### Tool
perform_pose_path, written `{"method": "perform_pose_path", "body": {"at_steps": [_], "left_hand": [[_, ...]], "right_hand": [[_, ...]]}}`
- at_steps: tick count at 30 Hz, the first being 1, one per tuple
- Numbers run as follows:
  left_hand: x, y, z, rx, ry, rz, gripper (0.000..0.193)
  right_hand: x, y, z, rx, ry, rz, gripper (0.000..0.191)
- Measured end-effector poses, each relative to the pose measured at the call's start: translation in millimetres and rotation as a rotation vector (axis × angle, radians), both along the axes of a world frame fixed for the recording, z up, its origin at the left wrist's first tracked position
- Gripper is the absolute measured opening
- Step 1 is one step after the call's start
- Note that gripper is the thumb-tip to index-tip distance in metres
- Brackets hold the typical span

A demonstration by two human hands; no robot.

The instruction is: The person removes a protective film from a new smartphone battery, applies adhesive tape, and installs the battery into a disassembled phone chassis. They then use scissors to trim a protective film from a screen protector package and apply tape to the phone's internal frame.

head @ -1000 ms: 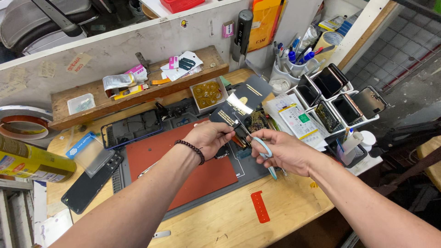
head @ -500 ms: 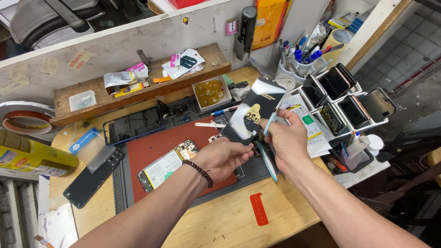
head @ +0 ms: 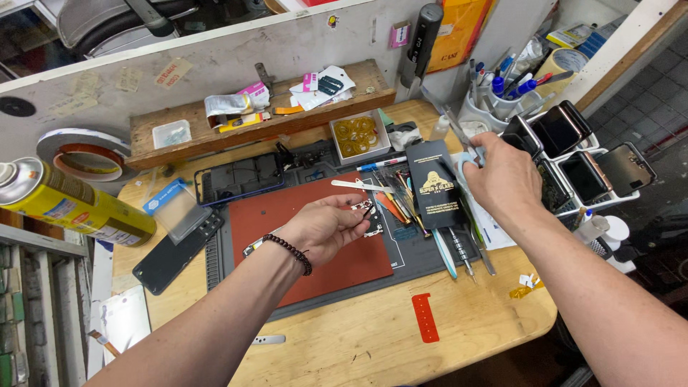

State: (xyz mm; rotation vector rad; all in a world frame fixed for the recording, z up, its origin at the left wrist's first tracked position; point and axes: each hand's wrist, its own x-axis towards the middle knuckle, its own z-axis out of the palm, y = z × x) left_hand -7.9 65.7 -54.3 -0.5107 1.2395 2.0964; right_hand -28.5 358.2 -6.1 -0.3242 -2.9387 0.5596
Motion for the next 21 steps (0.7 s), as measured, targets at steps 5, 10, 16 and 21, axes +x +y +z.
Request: {"method": "perform_pose_path", "body": {"at_steps": [5,10,16,21], "left_hand": [[5,-8,2,-0.061,0.088,0.09,0.036],[21,-15,2,-0.082,0.181,0.076,0.036],[55,-26,10,-0.173,0.145,-0.031,0.028],[61,-42,4,-0.394,0.12,-0.205,0.013]], "right_hand": [[25,-57,-7,-1.112,-0.376,0.034,0.05],[44,-102,-14,-1.346,-0.524,0.117,0.057],[53,-130,-24,-1.181,-0.527,0.111,0.052],[58,-140,-35,-1.15,-0.522,0.093,0.051]]}}
